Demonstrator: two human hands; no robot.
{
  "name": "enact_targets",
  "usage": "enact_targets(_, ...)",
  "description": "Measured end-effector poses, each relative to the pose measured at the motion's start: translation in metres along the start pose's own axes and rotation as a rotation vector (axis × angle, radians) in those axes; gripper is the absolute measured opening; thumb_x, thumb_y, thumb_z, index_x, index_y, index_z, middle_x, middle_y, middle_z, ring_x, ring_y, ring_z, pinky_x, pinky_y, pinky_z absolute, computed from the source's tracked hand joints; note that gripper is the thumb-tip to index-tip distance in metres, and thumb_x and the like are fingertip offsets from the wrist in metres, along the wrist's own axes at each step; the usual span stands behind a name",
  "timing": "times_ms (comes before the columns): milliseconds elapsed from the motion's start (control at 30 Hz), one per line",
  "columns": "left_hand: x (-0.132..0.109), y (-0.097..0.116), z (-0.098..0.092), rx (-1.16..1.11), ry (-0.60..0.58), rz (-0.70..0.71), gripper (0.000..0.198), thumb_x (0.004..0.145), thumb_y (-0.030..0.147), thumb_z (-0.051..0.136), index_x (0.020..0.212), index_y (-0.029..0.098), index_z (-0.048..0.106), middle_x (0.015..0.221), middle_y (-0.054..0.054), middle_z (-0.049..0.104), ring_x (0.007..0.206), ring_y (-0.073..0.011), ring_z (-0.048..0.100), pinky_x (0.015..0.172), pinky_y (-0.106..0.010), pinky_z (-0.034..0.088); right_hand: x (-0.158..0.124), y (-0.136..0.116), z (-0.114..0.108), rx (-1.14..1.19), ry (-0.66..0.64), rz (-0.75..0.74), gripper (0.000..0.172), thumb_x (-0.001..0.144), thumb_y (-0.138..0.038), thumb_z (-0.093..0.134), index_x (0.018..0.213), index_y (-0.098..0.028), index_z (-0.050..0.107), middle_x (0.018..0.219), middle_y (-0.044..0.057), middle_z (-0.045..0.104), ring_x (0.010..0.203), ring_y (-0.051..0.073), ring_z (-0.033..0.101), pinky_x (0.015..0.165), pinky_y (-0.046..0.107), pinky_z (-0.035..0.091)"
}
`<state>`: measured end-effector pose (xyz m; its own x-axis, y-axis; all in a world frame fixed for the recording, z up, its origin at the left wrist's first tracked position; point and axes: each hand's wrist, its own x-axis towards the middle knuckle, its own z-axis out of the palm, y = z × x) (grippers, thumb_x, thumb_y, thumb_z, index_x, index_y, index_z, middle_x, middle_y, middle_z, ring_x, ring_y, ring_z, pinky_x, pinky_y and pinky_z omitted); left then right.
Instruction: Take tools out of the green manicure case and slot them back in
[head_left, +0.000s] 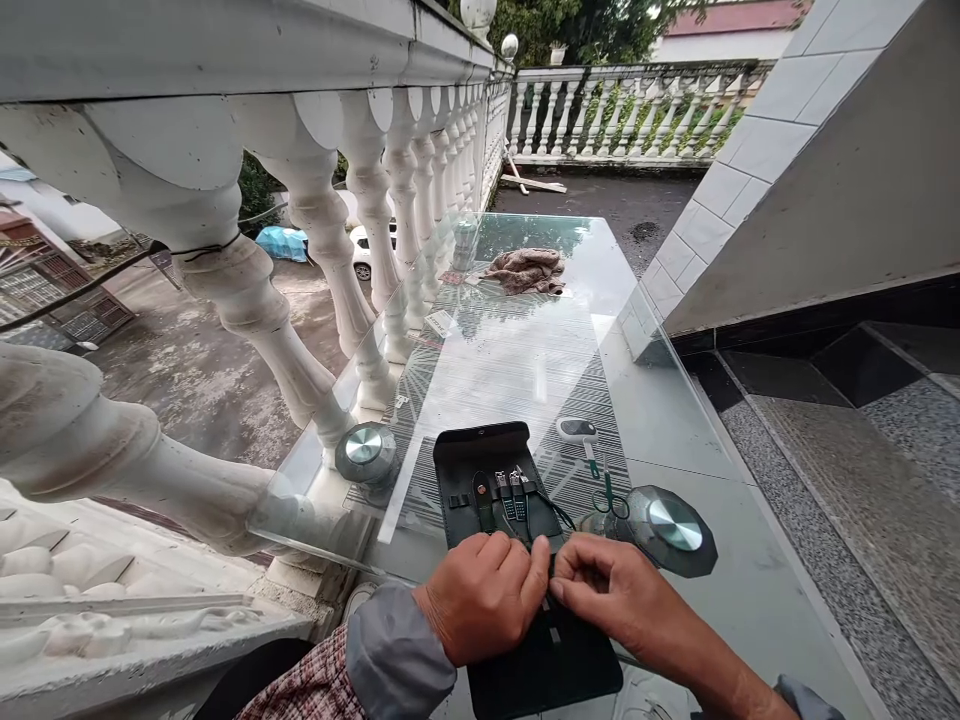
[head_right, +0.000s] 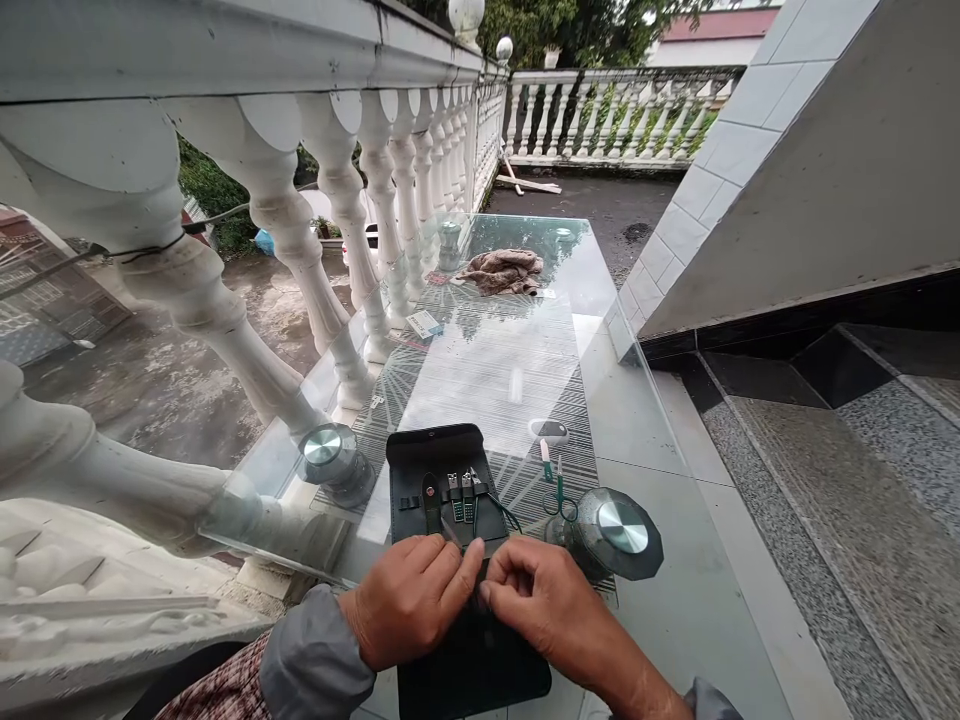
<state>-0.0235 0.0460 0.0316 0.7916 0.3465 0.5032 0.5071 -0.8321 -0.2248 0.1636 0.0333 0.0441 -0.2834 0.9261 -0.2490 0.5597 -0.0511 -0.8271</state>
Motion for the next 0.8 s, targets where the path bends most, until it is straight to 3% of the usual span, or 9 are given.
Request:
enact_targets(67, 0.0, -0.001, 0.0, 0.006, 0.036, -0.011, 0.023, 0.091, 0.013, 0.037, 0.103, 0.003, 0.053, 0.064, -0.002, 0.051, 0.053, -0.0134, 0.05, 0.045, -0.027, 0.034, -0.002, -0.005, 0.001, 0.037, -0.038, 0.003, 0.017, 0.074, -0.02, 0.054, 0.059, -0.018, 0.047, 0.06, -0.003, 0.048, 0.057, 0.009, 0.043, 0.052, 0.021, 0.035)
enact_targets(167, -0.001, -0.004, 0.0, 0.028, 0.057, -0.064, 0.019, 0.09, 0.012, 0.039, 0.099, 0.006, 0.054, 0.062, -0.001, 0.051, 0.052, -0.0135, 0.048, 0.044, -0.029, 0.031, -0.004, -0.007, -0.002, 0.056, 0.015, -0.099, 0.011, 0.079, -0.024, 0.053, 0.07, -0.018, 0.053, 0.067, -0.002, 0.051, 0.061, 0.009, 0.046, 0.056, 0.021, 0.039)
enact_targets(267, -0.001, -0.007, 0.0, 0.05, 0.07, -0.12, 0.015, 0.089, 0.012, 0.042, 0.097, 0.008, 0.054, 0.061, 0.0, 0.05, 0.051, -0.0136, 0.047, 0.045, -0.029, 0.03, -0.006, -0.006, -0.004, 0.011, 0.069, -0.326, 0.008, 0.083, -0.025, 0.053, 0.087, -0.019, 0.058, 0.077, 0.001, 0.055, 0.069, 0.011, 0.051, 0.062, 0.023, 0.044)
enact_targets(433, -0.001, -0.009, 0.002, 0.048, 0.059, -0.152, 0.015, 0.09, 0.011, 0.039, 0.095, 0.009, 0.053, 0.059, 0.001, 0.049, 0.05, -0.0132, 0.046, 0.045, -0.029, 0.029, -0.005, -0.001, 0.004, -0.144, 0.143, -0.659, 0.013, 0.085, -0.014, 0.05, 0.092, -0.02, 0.059, 0.081, 0.003, 0.056, 0.076, 0.012, 0.053, 0.067, 0.024, 0.046)
enact_targets(600, -0.002, -0.007, 0.004, 0.051, 0.067, -0.151, 0.015, 0.09, 0.01, 0.038, 0.093, 0.01, 0.053, 0.058, 0.001, 0.049, 0.05, -0.0132, 0.046, 0.044, -0.029, 0.029, -0.004, 0.0, 0.01, -0.25, 0.23, -0.727, 0.015, 0.085, -0.012, 0.049, 0.095, -0.019, 0.058, 0.082, 0.004, 0.055, 0.076, 0.013, 0.052, 0.067, 0.025, 0.046)
enact_targets(800, -0.007, -0.005, 0.001, 0.064, 0.025, -0.099, 0.016, 0.09, 0.011, 0.039, 0.098, 0.008, 0.053, 0.059, 0.001, 0.048, 0.049, -0.0129, 0.046, 0.044, -0.027, 0.029, -0.006, -0.003, 0.012, -0.364, 0.225, -0.746, 0.017, 0.087, -0.011, 0.042, 0.077, -0.018, 0.055, 0.07, 0.002, 0.053, 0.065, 0.011, 0.048, 0.057, 0.023, 0.041)
